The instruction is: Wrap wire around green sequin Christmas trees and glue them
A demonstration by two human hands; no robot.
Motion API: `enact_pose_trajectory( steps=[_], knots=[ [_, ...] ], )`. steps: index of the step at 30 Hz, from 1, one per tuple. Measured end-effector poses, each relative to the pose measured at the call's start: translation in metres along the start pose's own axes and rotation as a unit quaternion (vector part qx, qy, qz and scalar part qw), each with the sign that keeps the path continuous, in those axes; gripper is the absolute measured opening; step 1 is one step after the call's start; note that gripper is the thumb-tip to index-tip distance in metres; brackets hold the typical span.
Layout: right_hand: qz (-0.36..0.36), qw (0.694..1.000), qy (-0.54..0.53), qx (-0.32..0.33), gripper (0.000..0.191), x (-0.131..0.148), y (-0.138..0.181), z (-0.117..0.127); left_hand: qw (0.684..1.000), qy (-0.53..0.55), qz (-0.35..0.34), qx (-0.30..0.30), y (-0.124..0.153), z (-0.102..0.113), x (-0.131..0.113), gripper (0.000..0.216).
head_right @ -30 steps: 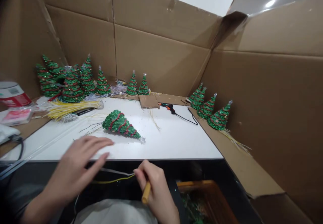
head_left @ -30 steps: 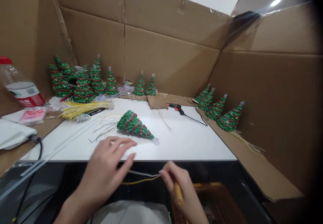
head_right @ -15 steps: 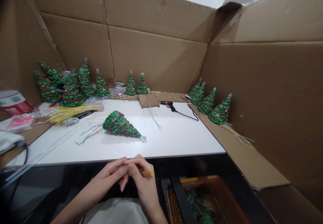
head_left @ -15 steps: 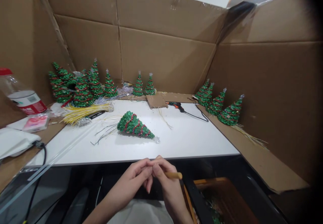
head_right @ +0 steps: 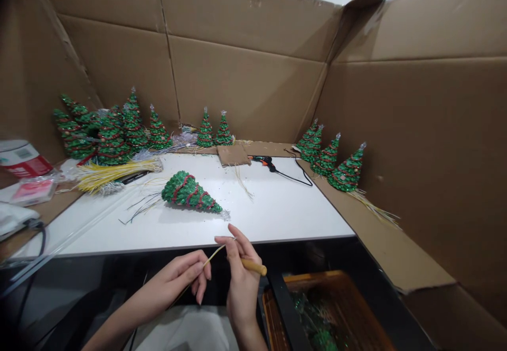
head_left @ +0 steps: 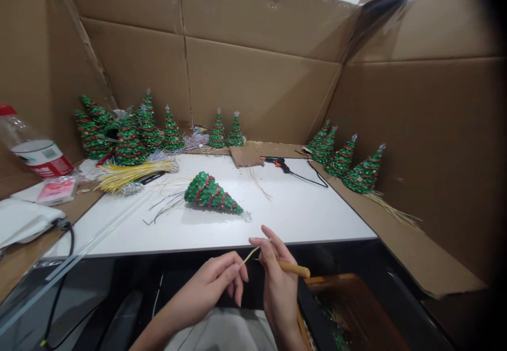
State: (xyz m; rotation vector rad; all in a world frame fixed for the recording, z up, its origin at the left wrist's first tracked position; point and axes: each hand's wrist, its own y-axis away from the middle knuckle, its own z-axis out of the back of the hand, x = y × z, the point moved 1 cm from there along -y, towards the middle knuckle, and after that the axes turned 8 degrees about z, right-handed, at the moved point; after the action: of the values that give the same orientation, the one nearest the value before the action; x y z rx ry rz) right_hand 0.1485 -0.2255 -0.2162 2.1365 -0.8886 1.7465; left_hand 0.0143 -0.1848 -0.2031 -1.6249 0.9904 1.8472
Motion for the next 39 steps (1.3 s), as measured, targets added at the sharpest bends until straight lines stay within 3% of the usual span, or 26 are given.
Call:
enact_pose_trajectory(
  steps=[7, 14, 21, 26, 31, 36, 39],
  knots=[
    [0.051, 0.993, 0.06, -0.094, 0.033, 0.006, -0.011, 0.012, 0.99, -0.135, 0.035, 0.036, 0.017, 0.008, 0.001, 0.03],
    [0.081, 0.982, 0.043, -0.163, 0.031, 0.007, -0.023, 0.031, 0.988, -0.135, 0.071, 0.023, 0.03, 0.02, 0.012, 0.033],
    [0.048, 0.997, 0.035, -0.052, 0.039, 0.017, -0.021, 0.034, 0.996, -0.046, 0.07, 0.016, 0.031, 0.025, 0.023, 0.036],
    [0.016, 0.999, -0.03, -0.022, 0.024, 0.024, -0.021, 0.039, 0.996, -0.044, 0.078, 0.012, 0.034, 0.033, 0.027, 0.039],
    [-0.031, 0.991, -0.122, 0.042, 0.019, 0.03, -0.022, 0.039, 0.994, -0.038, 0.097, -0.031, 0.032, 0.038, 0.033, 0.04],
    [-0.004, 0.985, -0.174, -0.005, 0.015, 0.03, -0.024, 0.035, 0.995, -0.04, 0.078, -0.042, 0.031, 0.034, 0.03, 0.037],
    [0.057, 0.984, -0.154, -0.063, 0.014, 0.027, -0.027, 0.034, 0.993, -0.081, 0.064, -0.064, 0.033, 0.029, 0.02, 0.037]
  ],
)
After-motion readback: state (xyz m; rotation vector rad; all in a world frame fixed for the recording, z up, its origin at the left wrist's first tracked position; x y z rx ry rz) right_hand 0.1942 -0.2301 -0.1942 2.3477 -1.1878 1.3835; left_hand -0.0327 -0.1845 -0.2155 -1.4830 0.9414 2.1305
